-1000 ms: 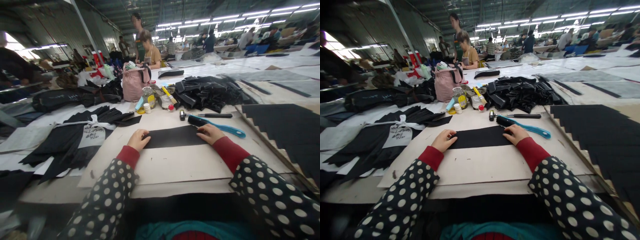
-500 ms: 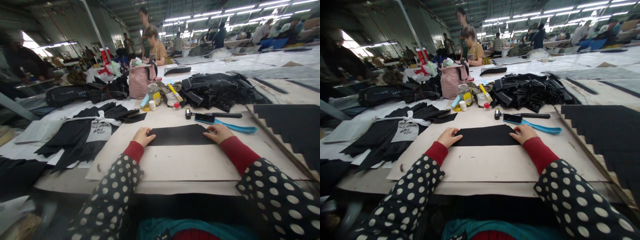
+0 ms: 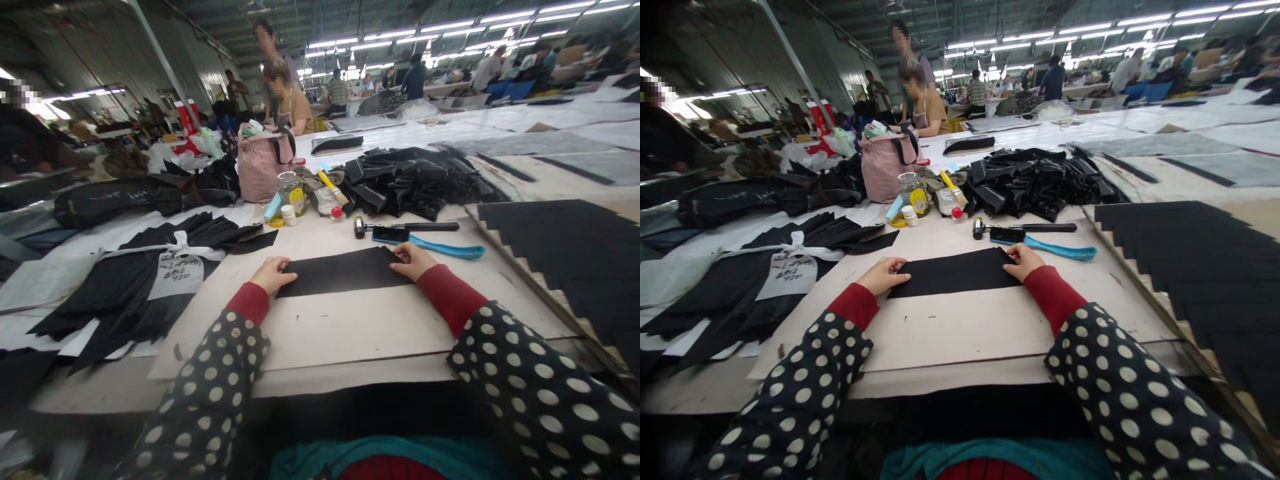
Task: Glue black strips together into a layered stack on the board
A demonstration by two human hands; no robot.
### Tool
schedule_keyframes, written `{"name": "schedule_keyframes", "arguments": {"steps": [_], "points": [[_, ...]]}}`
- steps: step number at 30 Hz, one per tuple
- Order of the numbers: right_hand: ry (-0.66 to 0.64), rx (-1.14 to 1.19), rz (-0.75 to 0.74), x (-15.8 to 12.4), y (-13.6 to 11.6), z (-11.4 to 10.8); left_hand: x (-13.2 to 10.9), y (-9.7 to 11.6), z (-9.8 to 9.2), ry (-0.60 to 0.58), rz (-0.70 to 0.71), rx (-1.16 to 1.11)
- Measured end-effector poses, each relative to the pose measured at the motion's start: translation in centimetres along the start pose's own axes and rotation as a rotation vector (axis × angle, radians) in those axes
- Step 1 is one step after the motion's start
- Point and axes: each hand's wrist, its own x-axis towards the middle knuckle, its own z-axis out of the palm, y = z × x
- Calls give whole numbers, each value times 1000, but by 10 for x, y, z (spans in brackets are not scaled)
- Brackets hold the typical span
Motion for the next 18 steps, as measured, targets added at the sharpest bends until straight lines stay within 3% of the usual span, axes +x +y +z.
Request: {"name": "schedule_keyframes", "arguments": {"steps": [9,14,18], "points": [[-55,8,-106,-2,2,-4,9,-1,0,-5,49,-89],[-69,14,-136,-2,5,-3,5,2,4,50,136,-178],[-118,35,-126,-1,9,-5,0,2,6,-25,129,-271]]}}
